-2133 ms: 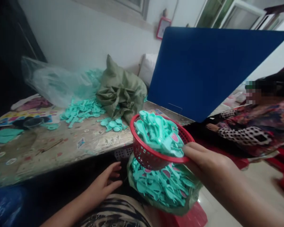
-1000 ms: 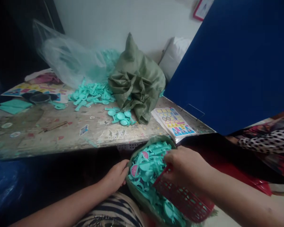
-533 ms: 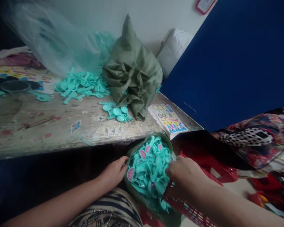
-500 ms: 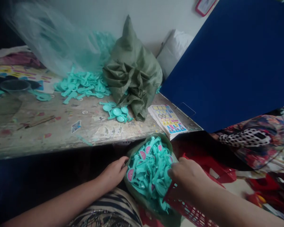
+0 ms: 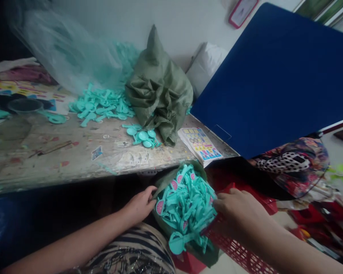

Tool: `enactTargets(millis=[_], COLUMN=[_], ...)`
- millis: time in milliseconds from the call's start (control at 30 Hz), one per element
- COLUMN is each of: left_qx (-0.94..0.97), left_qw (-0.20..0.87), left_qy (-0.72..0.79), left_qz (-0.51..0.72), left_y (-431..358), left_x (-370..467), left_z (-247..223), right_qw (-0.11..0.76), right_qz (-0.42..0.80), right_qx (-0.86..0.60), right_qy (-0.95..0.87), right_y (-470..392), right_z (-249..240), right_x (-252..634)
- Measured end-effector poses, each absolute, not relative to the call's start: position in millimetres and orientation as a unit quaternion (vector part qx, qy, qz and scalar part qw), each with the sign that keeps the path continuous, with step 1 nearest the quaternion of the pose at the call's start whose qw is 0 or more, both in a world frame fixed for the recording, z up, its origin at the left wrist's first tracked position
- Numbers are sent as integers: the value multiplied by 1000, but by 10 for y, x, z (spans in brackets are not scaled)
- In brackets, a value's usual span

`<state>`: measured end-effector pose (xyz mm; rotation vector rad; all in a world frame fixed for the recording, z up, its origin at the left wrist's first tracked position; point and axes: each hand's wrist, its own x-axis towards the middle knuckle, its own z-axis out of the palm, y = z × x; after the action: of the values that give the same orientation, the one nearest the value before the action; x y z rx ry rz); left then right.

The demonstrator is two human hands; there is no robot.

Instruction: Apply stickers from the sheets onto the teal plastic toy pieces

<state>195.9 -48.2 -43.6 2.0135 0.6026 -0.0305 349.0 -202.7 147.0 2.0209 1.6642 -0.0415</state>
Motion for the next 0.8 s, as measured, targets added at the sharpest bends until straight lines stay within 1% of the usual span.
enactTargets(millis=[167, 233, 267, 333, 367, 433, 467, 500, 633, 733, 800], left_qx=[837, 855, 869, 897, 905, 900, 896, 895, 910, 938, 952], left_qw=[486, 456, 438, 413, 408, 409, 409, 410, 398, 332, 290], left_qy=[252, 245, 219, 97, 11, -131, -164, -168, -82, -86, -92], left_qz=[-10, 37, 73, 124, 123, 81, 61, 53, 85, 54, 24], left_y=[-520, -557, -580, -633, -660, -712, -735, -755, -826, -886, -918], left_x=[1881, 1816, 1788, 1760, 1765, 1807, 1840, 1876, 2027, 2121, 2164], left_z=[-372, -282, -236, -169, -156, -169, -187, -206, -226, -232, -275], right_qw=[303, 310, 312, 311, 309, 302, 296, 288, 257, 246, 225], right_qz=[-38, -43, -42, -35, -33, -34, -35, -37, -23, -27, -25], right_qx=[729, 727, 725, 724, 725, 729, 733, 736, 742, 745, 744], right_qy=[612, 611, 612, 615, 615, 613, 611, 612, 619, 620, 629], right_y=[-1841, -1795, -1787, -1796, -1807, -1829, -1835, -1836, -1836, -1905, -1995], right_z=[1454, 1435, 1423, 1403, 1399, 1411, 1428, 1451, 1567, 1638, 1688], right_x=[3501, 3517, 3527, 3545, 3551, 3551, 3546, 3539, 3514, 3523, 3546])
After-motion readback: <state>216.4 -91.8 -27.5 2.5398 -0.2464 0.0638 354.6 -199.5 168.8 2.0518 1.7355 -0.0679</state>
